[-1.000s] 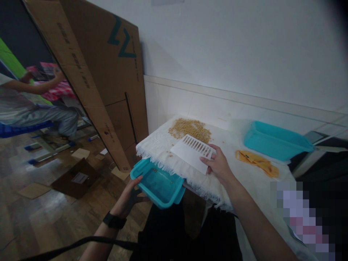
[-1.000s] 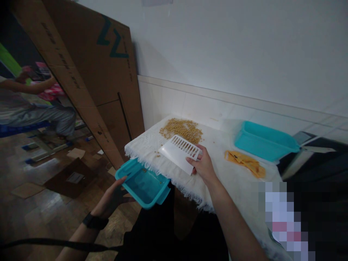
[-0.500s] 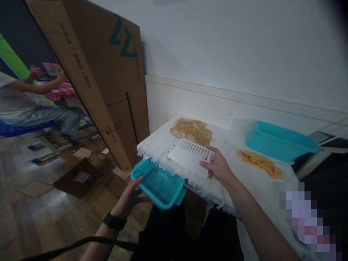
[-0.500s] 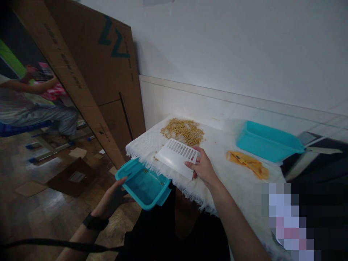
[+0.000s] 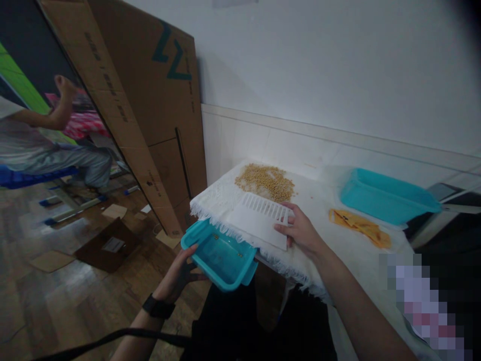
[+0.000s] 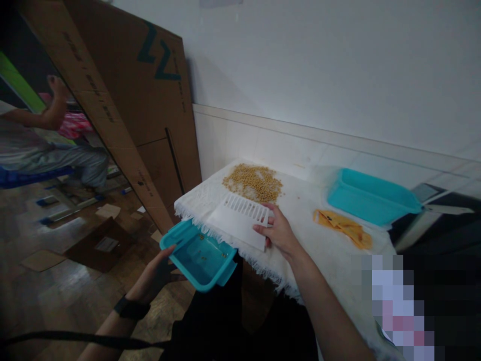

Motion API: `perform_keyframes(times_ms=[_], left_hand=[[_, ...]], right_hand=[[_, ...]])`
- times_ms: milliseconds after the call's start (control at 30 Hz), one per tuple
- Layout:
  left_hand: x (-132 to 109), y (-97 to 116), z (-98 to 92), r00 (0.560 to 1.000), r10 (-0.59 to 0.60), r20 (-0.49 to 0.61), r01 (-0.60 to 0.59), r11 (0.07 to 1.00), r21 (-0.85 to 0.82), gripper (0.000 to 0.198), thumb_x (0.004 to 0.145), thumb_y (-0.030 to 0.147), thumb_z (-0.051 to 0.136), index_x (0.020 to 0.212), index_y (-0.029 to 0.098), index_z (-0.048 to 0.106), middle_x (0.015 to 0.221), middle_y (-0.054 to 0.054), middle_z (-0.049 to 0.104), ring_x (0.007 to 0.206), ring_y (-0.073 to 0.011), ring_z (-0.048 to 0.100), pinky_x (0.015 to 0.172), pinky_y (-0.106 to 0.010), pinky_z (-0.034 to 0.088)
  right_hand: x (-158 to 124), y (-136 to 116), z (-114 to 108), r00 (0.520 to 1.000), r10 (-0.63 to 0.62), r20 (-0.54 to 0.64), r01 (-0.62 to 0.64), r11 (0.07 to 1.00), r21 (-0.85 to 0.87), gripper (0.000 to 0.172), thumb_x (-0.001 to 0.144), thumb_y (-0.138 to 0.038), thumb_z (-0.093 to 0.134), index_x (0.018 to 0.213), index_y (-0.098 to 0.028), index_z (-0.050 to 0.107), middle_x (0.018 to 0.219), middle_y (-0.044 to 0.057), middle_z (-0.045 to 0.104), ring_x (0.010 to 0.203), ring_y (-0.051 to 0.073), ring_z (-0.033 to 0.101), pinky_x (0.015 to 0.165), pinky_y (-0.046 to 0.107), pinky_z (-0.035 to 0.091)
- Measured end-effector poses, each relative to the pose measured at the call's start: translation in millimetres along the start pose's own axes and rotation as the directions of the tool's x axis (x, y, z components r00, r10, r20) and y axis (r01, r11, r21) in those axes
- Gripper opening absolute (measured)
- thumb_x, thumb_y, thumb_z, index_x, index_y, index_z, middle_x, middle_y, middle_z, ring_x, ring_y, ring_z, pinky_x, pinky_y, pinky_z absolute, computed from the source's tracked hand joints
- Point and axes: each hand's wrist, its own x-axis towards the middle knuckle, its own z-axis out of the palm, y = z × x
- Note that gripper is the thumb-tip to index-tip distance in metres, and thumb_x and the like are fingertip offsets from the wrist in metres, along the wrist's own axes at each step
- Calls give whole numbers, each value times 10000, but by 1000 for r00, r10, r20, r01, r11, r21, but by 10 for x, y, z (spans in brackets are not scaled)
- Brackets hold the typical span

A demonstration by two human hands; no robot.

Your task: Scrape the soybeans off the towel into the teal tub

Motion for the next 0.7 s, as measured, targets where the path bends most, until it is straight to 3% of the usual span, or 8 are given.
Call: perform_keyframes(times_ms=[100,200,500,700], left_hand=[[-17,13,1,1000,1,20,-1,1000,0,822,961,569,836,1676,287,546,1685,-193,677,1482,-510,688,869,-567,758],[-36,29,4,1000,0,14,0,1000,8,815,965,572,837,1664,276,540,1705,-195,657,1452,-518,706,874,-588,761],[60,-39,-113,1000,22,-17,-22,1000,-7,839,899,580,895,1630,266,630,1684,-188,679,1523,-527,646,886,-600,756],[42,-20,-103,1000,-2,6,2,1000,-5,746,965,558,837,1608,241,631,1646,-202,709,1523,-534,642,906,-602,754]], right_hand=[[126,22,39,991,-42,-124,47,998,38,1028,575,-430,1036,1437,-298,491,918,-13,815,504,170,653,377,237,484],[221,60,83,986,-44,-163,50,998,37,1054,537,-430,1051,1418,-295,488,919,-7,821,522,201,684,363,254,490],[170,66,70,999,-11,-39,11,1000,-5,992,575,-409,1011,1424,-304,508,882,-19,800,461,168,625,360,250,480],[83,25,72,998,-1,61,2,1000,-16,979,577,-408,1005,1426,-284,533,833,-25,788,429,149,583,331,216,417]])
